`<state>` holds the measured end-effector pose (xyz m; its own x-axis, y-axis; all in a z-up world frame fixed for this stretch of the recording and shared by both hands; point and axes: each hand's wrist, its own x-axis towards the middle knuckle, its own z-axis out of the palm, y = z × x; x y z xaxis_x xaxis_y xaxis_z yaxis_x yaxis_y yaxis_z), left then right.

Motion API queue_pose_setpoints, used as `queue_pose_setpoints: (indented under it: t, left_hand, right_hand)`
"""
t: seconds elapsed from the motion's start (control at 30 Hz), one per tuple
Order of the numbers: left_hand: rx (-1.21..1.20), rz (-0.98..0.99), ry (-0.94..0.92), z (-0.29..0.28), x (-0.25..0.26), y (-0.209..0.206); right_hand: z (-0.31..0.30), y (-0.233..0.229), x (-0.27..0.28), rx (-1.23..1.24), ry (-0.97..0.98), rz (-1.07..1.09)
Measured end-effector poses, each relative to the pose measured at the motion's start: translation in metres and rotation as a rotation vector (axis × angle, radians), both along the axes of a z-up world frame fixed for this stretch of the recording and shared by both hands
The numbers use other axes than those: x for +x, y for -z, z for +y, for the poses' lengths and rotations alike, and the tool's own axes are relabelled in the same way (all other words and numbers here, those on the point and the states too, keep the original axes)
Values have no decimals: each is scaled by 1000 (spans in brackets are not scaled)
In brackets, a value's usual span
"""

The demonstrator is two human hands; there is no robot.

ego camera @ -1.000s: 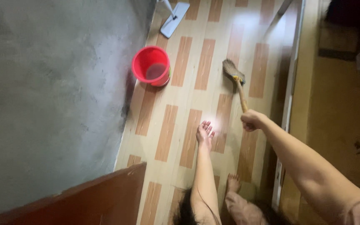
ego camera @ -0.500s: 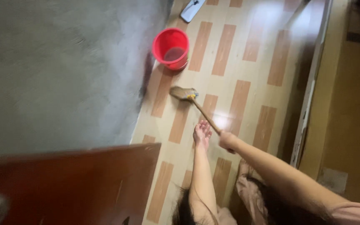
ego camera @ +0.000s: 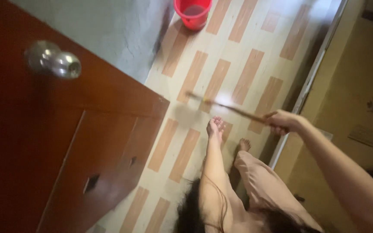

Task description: Attaching a mop pad to a flat mop and sweeping the floor.

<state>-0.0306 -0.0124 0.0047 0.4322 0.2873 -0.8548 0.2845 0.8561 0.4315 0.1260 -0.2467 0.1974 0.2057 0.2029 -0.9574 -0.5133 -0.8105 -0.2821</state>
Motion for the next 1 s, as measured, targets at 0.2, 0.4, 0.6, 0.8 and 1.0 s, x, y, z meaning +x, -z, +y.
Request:
queue_pose_setpoints:
  t: [0.2,0.4,0.6,0.8,1.0]
  left_hand:
    - [9,9,-47,-15,-6,3]
    - [49,15,-25,-24,2,19]
    - [29,-6,-6,-45,52,33]
    - [-16,-75,91,-100,143,27]
    - [-43,-147,166,-142,195,38]
  right_hand:
    - [16,21,38,-96,-93,-175]
    - [16,131,42,-48,131,-21]
    - [1,85,-34,61,138,111]
    - [-93,45,31,244,414,143]
    - [-117,49,71,-13,457,-97]
